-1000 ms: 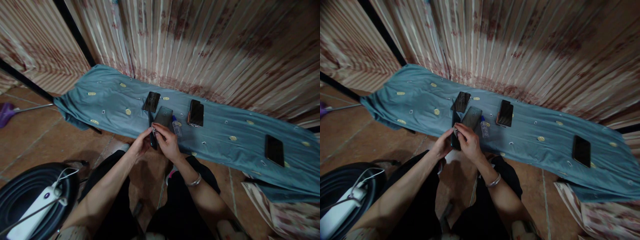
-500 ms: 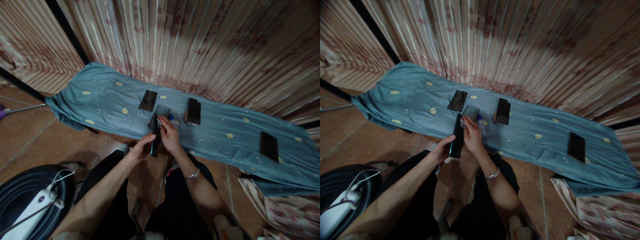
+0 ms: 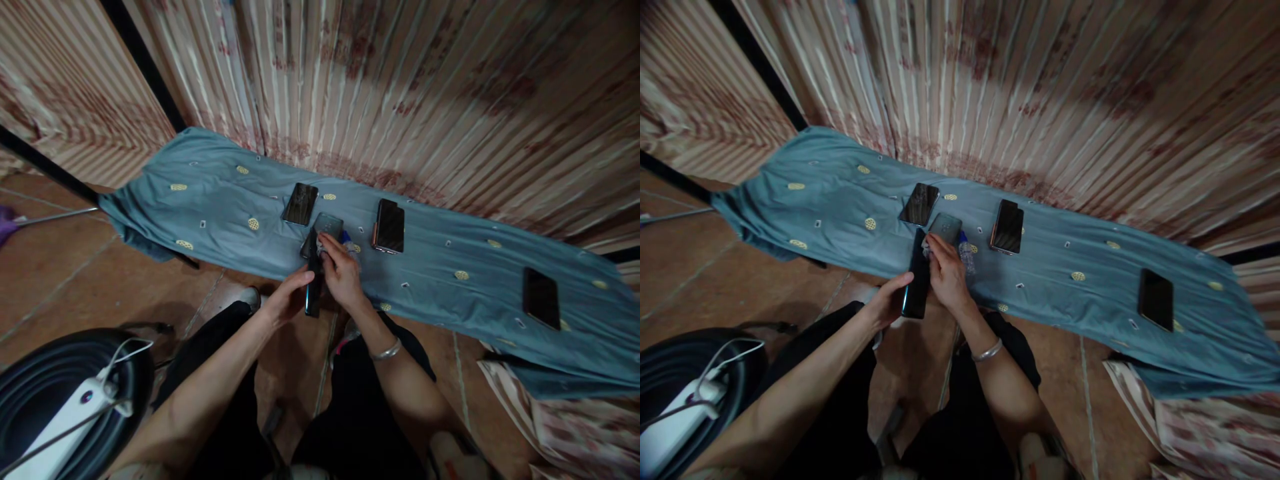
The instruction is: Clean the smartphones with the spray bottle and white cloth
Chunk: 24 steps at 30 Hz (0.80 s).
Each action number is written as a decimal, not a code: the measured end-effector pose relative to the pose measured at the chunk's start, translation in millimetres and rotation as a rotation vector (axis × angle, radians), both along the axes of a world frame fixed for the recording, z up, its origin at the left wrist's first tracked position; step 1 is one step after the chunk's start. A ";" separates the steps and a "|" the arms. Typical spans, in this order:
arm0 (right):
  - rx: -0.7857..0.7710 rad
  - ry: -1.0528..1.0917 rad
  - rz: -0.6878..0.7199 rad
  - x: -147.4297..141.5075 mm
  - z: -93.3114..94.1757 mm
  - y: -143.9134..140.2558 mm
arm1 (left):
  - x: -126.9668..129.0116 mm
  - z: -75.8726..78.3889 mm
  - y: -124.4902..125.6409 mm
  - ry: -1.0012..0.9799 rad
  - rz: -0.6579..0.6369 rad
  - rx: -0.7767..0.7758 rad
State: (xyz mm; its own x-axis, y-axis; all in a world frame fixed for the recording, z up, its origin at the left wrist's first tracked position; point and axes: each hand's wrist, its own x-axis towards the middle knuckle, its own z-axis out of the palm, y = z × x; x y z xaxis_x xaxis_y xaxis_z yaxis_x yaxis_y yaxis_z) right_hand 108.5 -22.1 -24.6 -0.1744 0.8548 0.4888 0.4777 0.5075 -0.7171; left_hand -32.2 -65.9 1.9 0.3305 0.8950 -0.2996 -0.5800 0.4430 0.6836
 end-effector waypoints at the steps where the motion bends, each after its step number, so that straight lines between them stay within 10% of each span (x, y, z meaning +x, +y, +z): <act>1: -0.021 -0.007 0.000 -0.3 -3.4 0.9 | -1.8 2.2 0.9 0.010 0.011 -0.005; 24: 0.055 0.019 -0.055 14.8 20.5 -4.5 | 12.3 -6.8 3.0 0.093 -0.060 0.000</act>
State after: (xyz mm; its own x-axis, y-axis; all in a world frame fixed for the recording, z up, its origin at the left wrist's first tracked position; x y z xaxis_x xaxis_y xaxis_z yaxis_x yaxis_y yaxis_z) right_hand 123.2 -26.5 -4.1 -0.1178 0.8345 0.5382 0.4925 0.5198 -0.6980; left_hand -20.0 -63.0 -4.9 0.3543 0.8746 -0.3311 -0.4868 0.4748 0.7332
